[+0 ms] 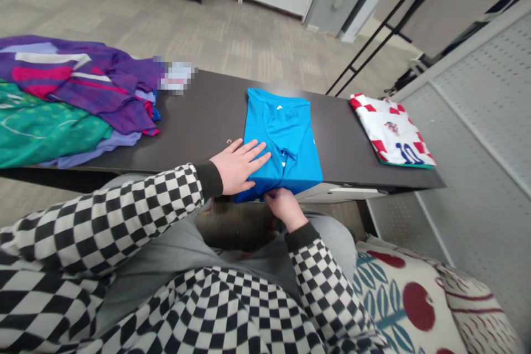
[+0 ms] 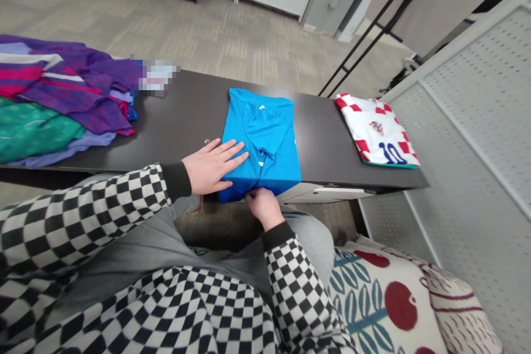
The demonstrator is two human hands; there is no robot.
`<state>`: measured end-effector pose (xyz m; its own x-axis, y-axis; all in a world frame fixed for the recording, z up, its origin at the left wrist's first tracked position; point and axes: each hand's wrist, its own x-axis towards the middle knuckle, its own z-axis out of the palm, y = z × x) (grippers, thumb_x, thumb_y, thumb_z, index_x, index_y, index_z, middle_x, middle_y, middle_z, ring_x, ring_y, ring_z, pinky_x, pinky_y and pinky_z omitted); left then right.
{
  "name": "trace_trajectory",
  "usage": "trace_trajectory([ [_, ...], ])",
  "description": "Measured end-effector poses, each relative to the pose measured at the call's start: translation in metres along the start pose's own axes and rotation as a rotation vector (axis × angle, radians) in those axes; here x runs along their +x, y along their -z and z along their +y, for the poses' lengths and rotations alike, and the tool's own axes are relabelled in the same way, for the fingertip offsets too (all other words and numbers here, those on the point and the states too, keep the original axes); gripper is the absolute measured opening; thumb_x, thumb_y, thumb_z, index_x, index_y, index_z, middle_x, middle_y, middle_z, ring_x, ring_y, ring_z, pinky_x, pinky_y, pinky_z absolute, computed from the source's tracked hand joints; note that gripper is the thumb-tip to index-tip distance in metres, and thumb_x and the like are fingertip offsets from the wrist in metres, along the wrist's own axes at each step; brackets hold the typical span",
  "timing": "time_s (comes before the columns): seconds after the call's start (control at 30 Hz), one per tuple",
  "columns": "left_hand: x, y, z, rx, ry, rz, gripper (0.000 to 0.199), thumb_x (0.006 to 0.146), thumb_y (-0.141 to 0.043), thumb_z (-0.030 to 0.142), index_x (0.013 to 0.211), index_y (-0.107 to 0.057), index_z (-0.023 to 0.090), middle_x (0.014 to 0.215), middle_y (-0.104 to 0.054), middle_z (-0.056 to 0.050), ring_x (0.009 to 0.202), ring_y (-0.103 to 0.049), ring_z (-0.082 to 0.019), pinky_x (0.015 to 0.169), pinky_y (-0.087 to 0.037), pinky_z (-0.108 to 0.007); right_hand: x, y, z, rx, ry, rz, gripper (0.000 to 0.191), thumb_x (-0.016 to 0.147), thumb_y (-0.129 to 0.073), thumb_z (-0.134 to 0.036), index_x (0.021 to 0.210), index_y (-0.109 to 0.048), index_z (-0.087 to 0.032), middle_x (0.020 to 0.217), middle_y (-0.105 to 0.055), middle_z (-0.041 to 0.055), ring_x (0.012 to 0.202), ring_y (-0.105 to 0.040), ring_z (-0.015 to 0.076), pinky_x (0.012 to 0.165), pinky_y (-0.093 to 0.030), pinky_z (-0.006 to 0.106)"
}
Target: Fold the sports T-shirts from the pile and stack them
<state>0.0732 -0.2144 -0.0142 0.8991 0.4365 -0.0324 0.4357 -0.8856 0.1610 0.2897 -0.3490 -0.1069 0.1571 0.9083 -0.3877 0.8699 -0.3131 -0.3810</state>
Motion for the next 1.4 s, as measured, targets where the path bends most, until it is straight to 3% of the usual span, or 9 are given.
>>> trace_trajectory([
  [0.3,-0.001,0.001,0.001,0.007,-0.011,0.002,0.091,0.105,-0.066,0.049,0.183,-0.031,0.02,0.192,-0.019,-0.019,0.178,-0.02,-0.042,0.143,-0.014,-0.065,0.003,-0.014,-0.004,0.128,-0.072,0.052,0.032,0.107,-0.075,-0.04,0.123,-0.09,-0.017,0.106,-0.088,0.013,0.096,-0.081,0.025,0.088,-0.054,0.029],
  [0.47,-0.001,-0.001,0.002,0.025,0.001,0.019,0.091,0.105,-0.065,0.053,0.183,-0.031,0.022,0.192,-0.018,-0.019,0.177,-0.02,-0.043,0.143,-0.016,-0.064,0.007,-0.026,-0.002,0.123,-0.068,0.089,0.026,0.107,-0.072,-0.034,0.116,-0.09,-0.019,0.107,-0.088,0.011,0.098,-0.08,0.0227,0.087,-0.053,0.027],
  [0.77,-0.007,0.004,0.005,0.04,-0.034,0.066,0.091,0.105,-0.064,0.058,0.182,-0.033,0.019,0.191,-0.021,-0.02,0.177,-0.022,-0.045,0.142,-0.014,-0.067,-0.005,-0.019,-0.005,-0.052,-0.16,0.175,0.03,0.108,-0.065,-0.035,0.113,-0.089,-0.017,0.112,-0.086,0.0168,0.104,-0.079,0.0269,0.084,-0.051,0.031],
  [1.0,-0.008,0.004,0.008,0.101,-0.03,0.074,0.086,0.105,-0.064,0.048,0.181,-0.035,0.021,0.19,-0.027,-0.019,0.175,-0.029,-0.043,0.142,-0.022,-0.067,-0.005,-0.024,-0.01,-0.034,-0.149,0.207,0.034,0.112,-0.061,-0.036,0.114,-0.088,-0.015,0.115,-0.085,0.0197,0.106,-0.08,0.0275,0.091,-0.053,0.032],
  [1.1,-0.015,0.011,0.017,0.089,-0.092,0.155,0.08,0.105,-0.064,0.046,0.178,-0.042,0.02,0.188,-0.033,-0.02,0.173,-0.03,-0.044,0.141,-0.021,-0.068,-0.002,-0.026,-0.011,-0.022,-0.157,0.227,0.035,0.112,-0.06,-0.034,0.114,-0.088,-0.013,0.116,-0.085,0.0212,0.108,-0.08,0.028,0.094,-0.053,0.032],
  [1.17,-0.024,0.013,0.029,0.034,-0.157,0.247,0.066,0.106,-0.062,0.039,0.168,-0.056,0.019,0.177,-0.051,-0.02,0.165,-0.045,-0.04,0.138,-0.032,-0.063,-0.001,-0.027,-0.011,-0.013,-0.162,0.236,0.035,0.112,-0.06,-0.036,0.114,-0.088,-0.014,0.115,-0.085,0.0209,0.108,-0.08,0.0281,0.095,-0.054,0.032],
  [1.27,-0.043,-0.002,0.051,-0.121,-0.107,0.336,0.034,0.105,-0.059,0.029,0.13,-0.079,0.019,0.131,-0.078,-0.017,0.127,-0.071,-0.032,0.117,-0.053,-0.05,0.001,-0.028,-0.008,0.007,-0.182,0.244,0.035,0.111,-0.063,-0.038,0.111,-0.088,-0.014,0.114,-0.085,0.0209,0.107,-0.08,0.0286,0.093,-0.055,0.032],
  [1.33,-0.056,-0.028,0.065,-0.297,0.071,0.278,0.021,0.103,-0.06,0.027,0.105,-0.08,0.021,0.102,-0.079,-0.011,0.104,-0.074,-0.027,0.101,-0.057,-0.043,0.003,-0.03,-0.006,0.022,-0.189,0.249,0.034,0.11,-0.065,-0.039,0.109,-0.089,-0.014,0.114,-0.085,0.021,0.106,-0.08,0.029,0.094,-0.056,0.032],
  [1.4,-0.064,-0.063,0.073,-0.531,0.337,0.121,0.013,0.098,-0.066,0.025,0.097,-0.078,0.022,0.092,-0.078,-0.006,0.093,-0.075,-0.024,0.092,-0.057,-0.036,0.005,-0.032,-0.005,0.036,-0.182,0.257,0.034,0.11,-0.064,-0.038,0.108,-0.089,-0.015,0.115,-0.085,0.0208,0.109,-0.08,0.0291,0.096,-0.055,0.032],
])
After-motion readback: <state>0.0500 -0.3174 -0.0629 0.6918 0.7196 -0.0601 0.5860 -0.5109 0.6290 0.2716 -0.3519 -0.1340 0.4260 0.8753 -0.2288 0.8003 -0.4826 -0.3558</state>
